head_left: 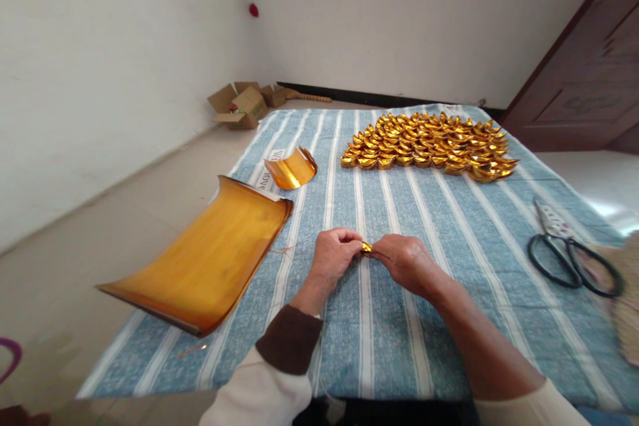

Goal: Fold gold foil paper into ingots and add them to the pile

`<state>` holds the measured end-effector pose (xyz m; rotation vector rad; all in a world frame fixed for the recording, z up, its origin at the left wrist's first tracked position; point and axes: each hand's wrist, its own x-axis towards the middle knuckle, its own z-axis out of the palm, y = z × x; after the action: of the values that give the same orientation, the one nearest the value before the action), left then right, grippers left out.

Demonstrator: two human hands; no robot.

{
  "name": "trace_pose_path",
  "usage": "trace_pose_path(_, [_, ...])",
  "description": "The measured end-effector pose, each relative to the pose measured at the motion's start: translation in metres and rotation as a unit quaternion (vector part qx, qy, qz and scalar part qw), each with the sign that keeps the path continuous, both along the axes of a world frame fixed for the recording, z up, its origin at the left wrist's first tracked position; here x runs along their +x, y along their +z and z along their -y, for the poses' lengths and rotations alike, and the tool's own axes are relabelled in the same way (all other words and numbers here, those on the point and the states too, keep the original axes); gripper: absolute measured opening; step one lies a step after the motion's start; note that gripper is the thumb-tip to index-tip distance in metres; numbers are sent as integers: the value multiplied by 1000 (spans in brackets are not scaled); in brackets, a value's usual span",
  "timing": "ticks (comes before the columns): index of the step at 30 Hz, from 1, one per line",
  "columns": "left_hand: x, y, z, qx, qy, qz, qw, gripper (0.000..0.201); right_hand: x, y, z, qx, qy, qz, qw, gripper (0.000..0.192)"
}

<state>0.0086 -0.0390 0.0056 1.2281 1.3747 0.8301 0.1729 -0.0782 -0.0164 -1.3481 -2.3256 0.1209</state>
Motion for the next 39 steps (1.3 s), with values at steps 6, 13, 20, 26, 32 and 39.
trace_pose_path(6, [1,-1,-1,10,-3,-8,1000,6,0,-1,0,1,-2,13,1000,30])
trace_pose_path(13, [0,-1,-1,17,-10,1,1000,4,-1,2,0,-9,-5,1,1000,31])
trace_pose_path(20, [-6,4,-2,-6,-6,53,999,17,1,5,1,-57,-8,-131,990,24])
trace_pose_path(26, [-10,8,8,-92,57,197,974,11,2,13,3,-64,-52,-304,949,16])
trace_pose_path(32, [-8,16,21,-243,47,389,887,12,-3,12,7,-104,-82,-428,894,10])
trace_pose_path(39, [3,18,38,-271,91,501,817,16,-15,12,12,-161,-88,-516,837,12])
